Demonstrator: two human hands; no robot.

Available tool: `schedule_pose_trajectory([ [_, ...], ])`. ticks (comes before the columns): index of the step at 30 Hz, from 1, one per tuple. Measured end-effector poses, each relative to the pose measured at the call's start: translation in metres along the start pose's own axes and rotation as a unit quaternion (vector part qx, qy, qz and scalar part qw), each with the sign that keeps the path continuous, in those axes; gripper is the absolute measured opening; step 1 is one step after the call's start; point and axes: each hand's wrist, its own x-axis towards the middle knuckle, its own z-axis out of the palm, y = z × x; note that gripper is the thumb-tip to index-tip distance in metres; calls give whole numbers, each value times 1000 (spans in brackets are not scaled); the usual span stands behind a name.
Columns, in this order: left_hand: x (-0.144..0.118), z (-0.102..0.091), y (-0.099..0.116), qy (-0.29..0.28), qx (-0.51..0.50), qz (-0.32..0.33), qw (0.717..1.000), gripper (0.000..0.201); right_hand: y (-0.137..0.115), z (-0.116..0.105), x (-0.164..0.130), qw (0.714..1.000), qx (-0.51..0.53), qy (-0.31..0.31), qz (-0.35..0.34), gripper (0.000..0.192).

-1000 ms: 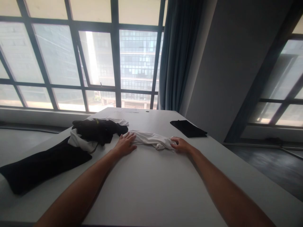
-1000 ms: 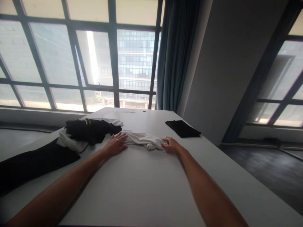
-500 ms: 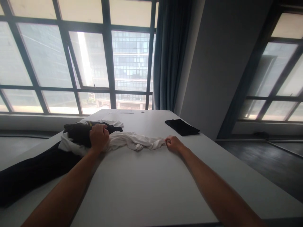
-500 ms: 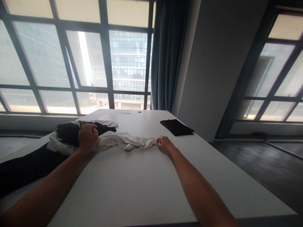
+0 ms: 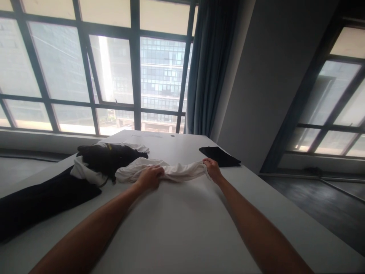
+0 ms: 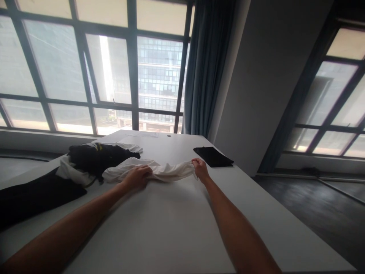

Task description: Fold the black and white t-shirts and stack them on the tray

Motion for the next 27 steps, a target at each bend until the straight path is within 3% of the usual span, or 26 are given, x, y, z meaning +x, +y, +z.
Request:
schedule_pose_trajectory([
  [2,5,-15,-14,109,-53,-75,990,26,5,-9,6,999,15,29,24,29],
  [5,11,-34,-35,256,-114,-176,944,27,10,-23,11,997,30,51,41,29],
  [8,11,-40,-52,324,-122,-253,903,28,15,-34,11,997,42,51,47,29],
  [10,6,-36,-59,301,-112,-274,906,29,21,-40,9,997,19,22,67,28],
  [12,0,-28,-62,228,-88,-261,934,29,30,-43,7,995,-66,-19,76,25],
  [15,-6,-14,-60,99,-38,-213,971,31,40,-43,4,969,-234,-69,29,22],
  [17,-8,-8,-55,45,-26,-176,983,34,43,-39,3,949,-302,-85,-13,24],
  [19,-9,-3,-50,22,-31,-127,991,40,41,-35,2,934,-343,-94,-37,25],
  [23,-9,5,-40,-43,-13,-12,999,72,35,-26,-1,911,-392,-117,-52,23],
  [27,-9,11,-35,-77,5,-9,997,76,33,-22,-4,902,-412,-123,-39,24],
])
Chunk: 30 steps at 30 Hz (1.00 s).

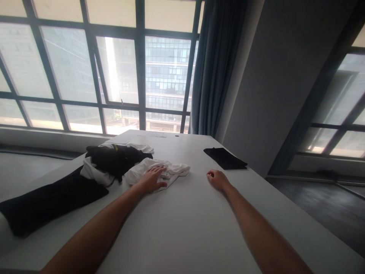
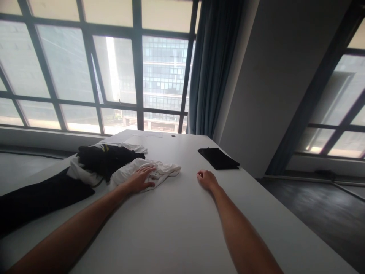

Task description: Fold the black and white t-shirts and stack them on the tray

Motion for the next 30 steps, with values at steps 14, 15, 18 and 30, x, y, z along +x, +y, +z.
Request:
schedule_pose_trajectory([
  [14,-1,-1,4,7,-12,-13,1000,59,-42,14,-6,997,-54,1,-61,25],
  [15,-1,-2,6,11,-12,-17,1000,58,-47,17,-5,996,-61,-2,-69,26],
  [18,1,-2,11,24,-9,-26,999,52,-65,24,10,991,-87,-31,-93,37],
  [30,5,5,1,-19,-26,-46,998,47,-86,35,34,979,149,-61,-124,26],
])
